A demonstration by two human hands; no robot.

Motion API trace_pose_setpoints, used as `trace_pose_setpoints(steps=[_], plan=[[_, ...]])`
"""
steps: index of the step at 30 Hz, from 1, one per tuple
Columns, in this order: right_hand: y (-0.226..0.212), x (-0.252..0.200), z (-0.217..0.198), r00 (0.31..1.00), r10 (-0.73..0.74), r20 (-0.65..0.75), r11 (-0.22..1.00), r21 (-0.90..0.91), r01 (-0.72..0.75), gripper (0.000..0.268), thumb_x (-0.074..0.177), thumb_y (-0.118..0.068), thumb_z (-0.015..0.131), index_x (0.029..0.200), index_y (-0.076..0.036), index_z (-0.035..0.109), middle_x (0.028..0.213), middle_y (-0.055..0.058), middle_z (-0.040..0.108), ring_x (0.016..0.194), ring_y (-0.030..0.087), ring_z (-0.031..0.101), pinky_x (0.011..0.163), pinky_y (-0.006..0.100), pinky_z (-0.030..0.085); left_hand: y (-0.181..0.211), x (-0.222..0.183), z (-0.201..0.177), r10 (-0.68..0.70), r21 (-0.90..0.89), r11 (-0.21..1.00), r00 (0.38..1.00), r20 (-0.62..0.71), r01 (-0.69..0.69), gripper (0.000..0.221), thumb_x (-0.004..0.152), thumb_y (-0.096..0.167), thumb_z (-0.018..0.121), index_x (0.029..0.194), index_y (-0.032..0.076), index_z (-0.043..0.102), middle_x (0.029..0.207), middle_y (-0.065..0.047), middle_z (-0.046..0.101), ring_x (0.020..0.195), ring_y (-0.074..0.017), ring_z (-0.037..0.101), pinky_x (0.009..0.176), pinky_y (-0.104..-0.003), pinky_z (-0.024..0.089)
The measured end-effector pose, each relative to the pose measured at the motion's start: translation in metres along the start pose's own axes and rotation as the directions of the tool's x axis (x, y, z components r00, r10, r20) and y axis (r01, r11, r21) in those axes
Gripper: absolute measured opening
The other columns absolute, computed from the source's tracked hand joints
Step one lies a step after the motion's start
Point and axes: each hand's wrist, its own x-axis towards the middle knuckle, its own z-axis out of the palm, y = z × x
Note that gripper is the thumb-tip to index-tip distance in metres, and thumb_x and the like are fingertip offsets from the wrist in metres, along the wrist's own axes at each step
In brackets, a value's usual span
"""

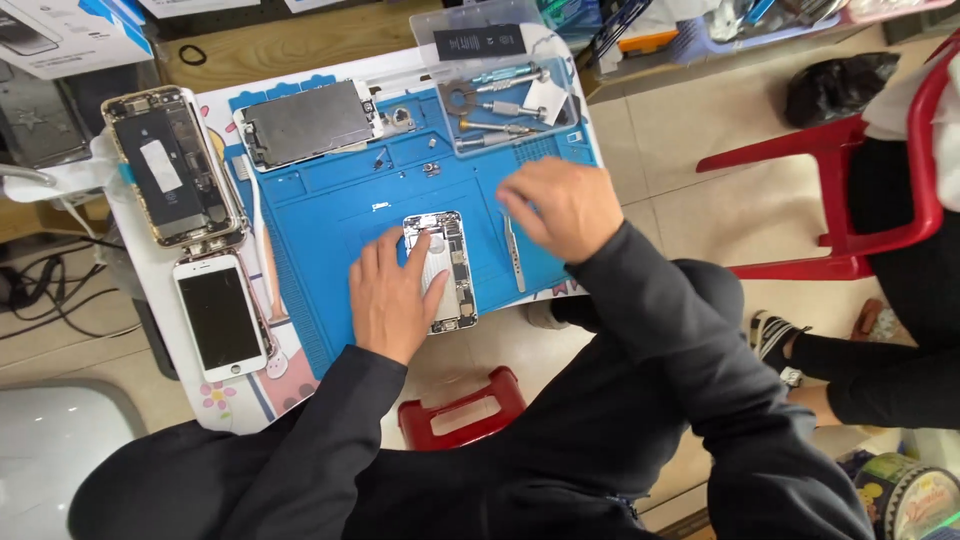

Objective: The person is repairing a disassembled smartphone on a blue work mat. They use a screwdriver to remove screws and tweezers to handle small internal components, placing them on the mat. The person also uses a small metal tool to pry or adjust parts within the phone's chassis.

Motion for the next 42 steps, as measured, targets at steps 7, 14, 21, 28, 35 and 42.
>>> trace_pose_setpoints(steps=[7, 14, 21, 28, 35, 42], plan=[[0.082, 0.041, 0.016, 0.986, 0.168, 0.008, 0.986, -0.018, -0.168, 0.014, 0.104, -0.025, 0.069, 0.104, -0.017, 0.08, 0.099, 0.0, 0.071, 0.074, 0.02, 0.067, 0.061, 0.041, 0.048, 0.012, -0.025, 0.007, -0.146, 0.164, 0.975, 0.989, -0.028, 0.148, 0.051, 0.095, 0.056, 0.072, 0.131, 0.02, 0.071, 0.094, -0.005, 0.055, 0.077, -0.0237, 0.053, 0.062, -0.037, 0.04], [0.1, 0.047, 0.051, 0.966, 0.236, 0.109, 0.967, -0.126, -0.222, 0.019, 0.102, -0.034, 0.076, 0.108, -0.017, 0.083, 0.102, 0.005, 0.066, 0.102, 0.032, 0.061, 0.065, 0.054, 0.054, 0.007, -0.035, 0.008, -0.209, -0.24, 0.948, 0.978, 0.025, 0.209, 0.035, 0.076, 0.004, 0.063, 0.109, 0.011, 0.072, 0.083, -0.008, 0.067, 0.069, -0.0326, 0.063, 0.059, -0.047, 0.048], [0.099, 0.045, 0.044, 0.96, 0.269, 0.078, 0.959, -0.116, -0.259, 0.014, 0.104, -0.032, 0.081, 0.098, -0.019, 0.08, 0.091, 0.001, 0.079, 0.08, 0.026, 0.072, 0.06, 0.044, 0.054, 0.014, -0.037, 0.017, -0.201, -0.354, 0.915, 0.979, 0.016, 0.194, 0.017, 0.084, 0.009, 0.065, 0.099, 0.01, 0.072, 0.085, -0.008, 0.069, 0.081, -0.0305, 0.063, 0.068, -0.046, 0.043], [0.033, 0.034, 0.0, 0.95, 0.227, -0.216, 0.959, 0.219, -0.179, 0.004, 0.104, -0.008, 0.079, 0.103, -0.011, 0.075, 0.092, 0.002, 0.07, 0.07, 0.016, 0.056, 0.066, 0.035, 0.048, 0.016, -0.037, 0.006, -0.149, -0.308, 0.936, 0.984, 0.095, 0.171, 0.029, 0.093, 0.023, 0.07, 0.12, 0.011, 0.075, 0.095, -0.008, 0.071, 0.087, -0.0312, 0.062, 0.071, -0.047, 0.045], [-0.004, 0.005, 0.028, 0.963, 0.125, -0.237, 0.985, 0.145, -0.093, 0.005, 0.098, -0.011, 0.081, 0.098, -0.012, 0.077, 0.079, 0.003, 0.062, 0.068, 0.019, 0.067, 0.058, 0.03, 0.057, 0.007, -0.015, -0.007, -0.18, -0.174, 0.968, 0.984, 0.007, 0.178, 0.053, 0.092, 0.035, 0.081, 0.134, 0.007, 0.068, 0.127, -0.018, 0.056, 0.091, -0.0313, 0.063, 0.069, -0.042, 0.044], [-0.021, 0.002, 0.024, 0.968, 0.223, 0.115, 0.966, 0.105, -0.235, 0.012, 0.106, -0.022, 0.073, 0.101, -0.012, 0.073, 0.075, 0.005, 0.072, 0.07, 0.025, 0.072, 0.064, 0.039, 0.057, 0.012, -0.016, 0.011, -0.136, -0.078, 0.988, 0.991, -0.003, 0.135, 0.044, 0.094, 0.031, 0.074, 0.131, 0.008, 0.069, 0.14, -0.015, 0.054, 0.09, -0.025, 0.055, 0.072, -0.039, 0.039]])
